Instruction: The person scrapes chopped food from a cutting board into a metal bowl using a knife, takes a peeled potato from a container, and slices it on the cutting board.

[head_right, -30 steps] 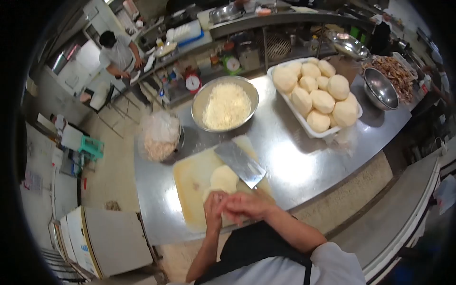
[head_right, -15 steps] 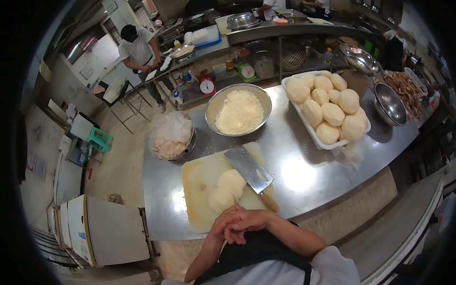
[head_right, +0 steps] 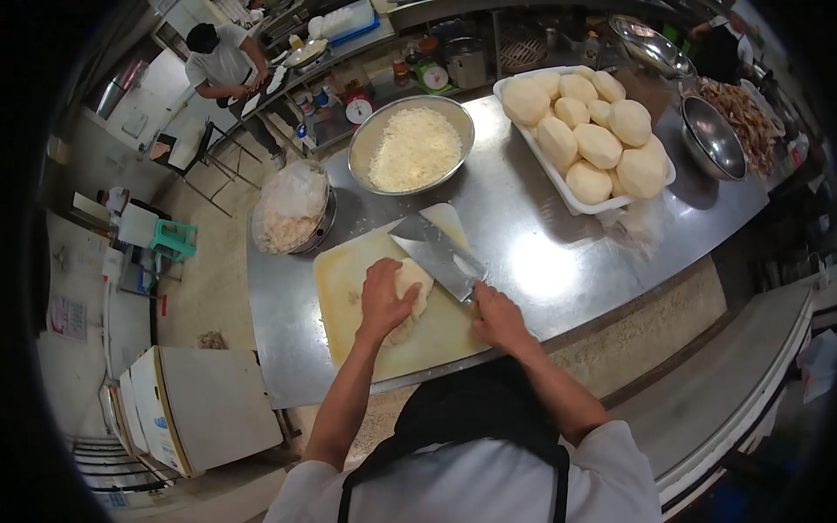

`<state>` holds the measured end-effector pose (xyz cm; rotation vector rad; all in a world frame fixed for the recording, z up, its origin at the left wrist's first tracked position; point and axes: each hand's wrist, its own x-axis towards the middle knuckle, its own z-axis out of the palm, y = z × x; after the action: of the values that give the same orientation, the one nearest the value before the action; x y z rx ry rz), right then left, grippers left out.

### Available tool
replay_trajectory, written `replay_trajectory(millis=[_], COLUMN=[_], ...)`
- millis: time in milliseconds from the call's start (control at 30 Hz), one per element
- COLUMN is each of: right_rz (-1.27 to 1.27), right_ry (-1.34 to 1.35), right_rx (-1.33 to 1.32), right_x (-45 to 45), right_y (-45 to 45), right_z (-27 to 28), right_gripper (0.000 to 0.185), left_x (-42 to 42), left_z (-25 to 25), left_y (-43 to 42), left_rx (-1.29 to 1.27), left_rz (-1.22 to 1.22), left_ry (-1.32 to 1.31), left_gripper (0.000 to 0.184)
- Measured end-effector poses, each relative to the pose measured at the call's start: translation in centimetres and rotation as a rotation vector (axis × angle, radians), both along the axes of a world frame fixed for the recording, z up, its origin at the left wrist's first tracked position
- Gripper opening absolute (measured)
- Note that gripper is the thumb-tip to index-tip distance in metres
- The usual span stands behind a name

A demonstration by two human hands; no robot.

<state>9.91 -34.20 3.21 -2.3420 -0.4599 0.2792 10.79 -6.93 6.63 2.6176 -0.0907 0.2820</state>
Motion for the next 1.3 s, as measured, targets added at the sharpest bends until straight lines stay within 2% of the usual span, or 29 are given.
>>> replay_trajectory(millis=[67, 100, 200, 300, 400, 533, 567, 633, 667, 733, 767, 867, 900, 1000, 1100, 1200, 1300], right_rz=[-0.04, -0.028, 0.024, -0.045, -0.018, -0.078, -0.11, -0.12, -0.109, -0.129, -0.138, 0.036, 0.057, -0.057, -0.24, -0.232, -0.265], right_ry=[0.205, 0.247, 0.312, 0.476, 0.429, 0.654, 0.783, 0.796, 0.803, 0.899, 0.953, 1.208, 1.21, 1.211, 1.019, 0.865, 0.789], right_rx=[0.046, 0.152, 0.341, 0.495, 0.577, 0.525, 0.487, 0.558, 0.593, 0.893, 1.04, 1.518, 1.474, 1.335, 1.05, 0.894, 0.758], right_x=[1.1, 1.6, 2.1, 1.7, 0.7, -0.1, 0.1, 0.0, 0.1, -0.4, -0.8, -1.6, -1.7, -1.7, -2.1, -1.9, -1.7], right_y=[-1.7, -2.6, -3.7, -3.5, -2.6, -2.1, -2.2, -2.2, -2.2, -2.6, -2.8, -1.8, -1.3, -1.1, -1.4, -1.7, -0.8], right_z=[4.2, 5.8, 7.9, 7.4, 5.3, 4.4, 4.9, 5.5, 5.7, 5.3, 4.9, 2.8, 0.7, 0.5, 1.2, 1.4, 2.7], right_gripper=[0.068, 0.066, 0.061, 0.055, 0.055, 0.058, 0.057, 0.05, 0.046, 0.04, 0.037, 0.032, 0.031, 0.029, 0.029, 0.031, 0.03], left_x=[1.2, 2.1, 2.8, 2.6, 1.9, 0.5, 0.5, 0.4, 0.1, 0.2, -0.5, -2.2, -2.5, -4.7, -7.8, -11.1, -12.4], left_z=[-2.0, -3.0, -2.1, -2.7, -2.9, -2.4, -2.4, -1.3, -1.8, -1.1, -1.1, -1.0, -0.3, -2.6, 2.0, 2.5, 2.0], left_y=[-1.2, -1.2, -2.8, -2.2, -1.5, -0.9, -0.8, -0.9, -0.6, -0.6, -1.3, -2.8, -3.9, -2.4, 2.2, 6.2, 6.1], left_rx=[0.21, 0.18, 0.273, 0.304, 0.33, 0.366, 0.342, 0.311, 0.147, -0.181, -0.454, -2.029, -2.298, -2.53, -2.015, -1.551, -1.531], left_rz=[-0.024, -0.041, -0.027, -0.082, -0.099, -0.131, -0.139, -0.149, -0.12, -0.06, 0.068, -0.025, -0.159, -0.295, 0.204, 0.424, 0.57], left_ry=[-0.041, 0.132, 0.239, 0.271, 0.281, 0.289, 0.283, 0.276, 0.19, 0.02, 0.033, 0.37, 0.489, 0.361, 0.026, 0.005, 0.022], left_gripper=[0.077, 0.094, 0.089, 0.084, 0.081, 0.082, 0.083, 0.081, 0.078, 0.073, 0.063, 0.058, 0.06, 0.056, 0.045, 0.031, 0.024])
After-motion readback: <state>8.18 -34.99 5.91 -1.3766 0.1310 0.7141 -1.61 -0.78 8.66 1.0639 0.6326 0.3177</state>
